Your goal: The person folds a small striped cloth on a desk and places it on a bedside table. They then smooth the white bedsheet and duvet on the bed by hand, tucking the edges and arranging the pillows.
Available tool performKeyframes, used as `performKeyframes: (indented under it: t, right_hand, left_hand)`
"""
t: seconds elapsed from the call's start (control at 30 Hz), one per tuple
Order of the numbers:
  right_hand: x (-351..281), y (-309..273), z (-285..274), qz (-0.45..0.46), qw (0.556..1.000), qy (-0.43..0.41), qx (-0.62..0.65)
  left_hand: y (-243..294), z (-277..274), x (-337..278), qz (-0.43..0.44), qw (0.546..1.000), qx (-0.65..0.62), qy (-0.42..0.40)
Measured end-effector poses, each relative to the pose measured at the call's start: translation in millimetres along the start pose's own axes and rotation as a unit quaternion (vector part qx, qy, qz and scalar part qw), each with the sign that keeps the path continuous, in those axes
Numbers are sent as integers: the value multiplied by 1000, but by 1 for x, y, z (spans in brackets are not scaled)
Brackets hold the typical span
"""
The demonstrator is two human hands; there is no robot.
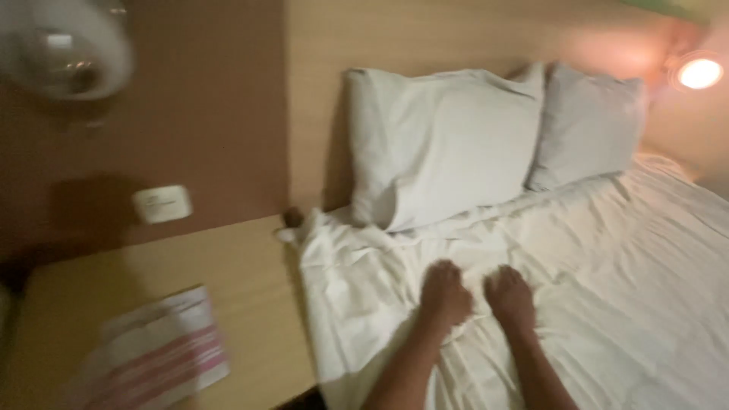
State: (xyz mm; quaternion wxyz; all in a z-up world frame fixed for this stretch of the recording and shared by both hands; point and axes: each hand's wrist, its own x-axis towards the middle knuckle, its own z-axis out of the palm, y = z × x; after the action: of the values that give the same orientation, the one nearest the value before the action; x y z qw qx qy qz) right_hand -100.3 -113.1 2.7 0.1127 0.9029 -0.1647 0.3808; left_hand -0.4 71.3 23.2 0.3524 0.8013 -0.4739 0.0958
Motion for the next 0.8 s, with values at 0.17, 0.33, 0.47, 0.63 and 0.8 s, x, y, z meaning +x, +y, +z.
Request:
performKeyframes:
  t: [0.17,0.33,0.47,0.63,0.8]
  right_hand:
    - [-35,3,-24,-83,994,-63,-46]
    - [-63,-34,-98,-43,994,-96,20]
    - [-139,-33,-145,23,990,-120,72]
    - [-157,-38,-194,32,992,-120,23]
    - [-151,-27,-206,218,961,-168,-18]
  left_hand:
    - [27,-19,-67,14,1000,4,-28]
    - [77,-36,-118,41,991,55,-117]
    - [146,-81,-183,53,969,90,-225]
    - [169,-101,-178,8,963,55,-265]
    - [152,-60,-147,-24,980,68,-184]
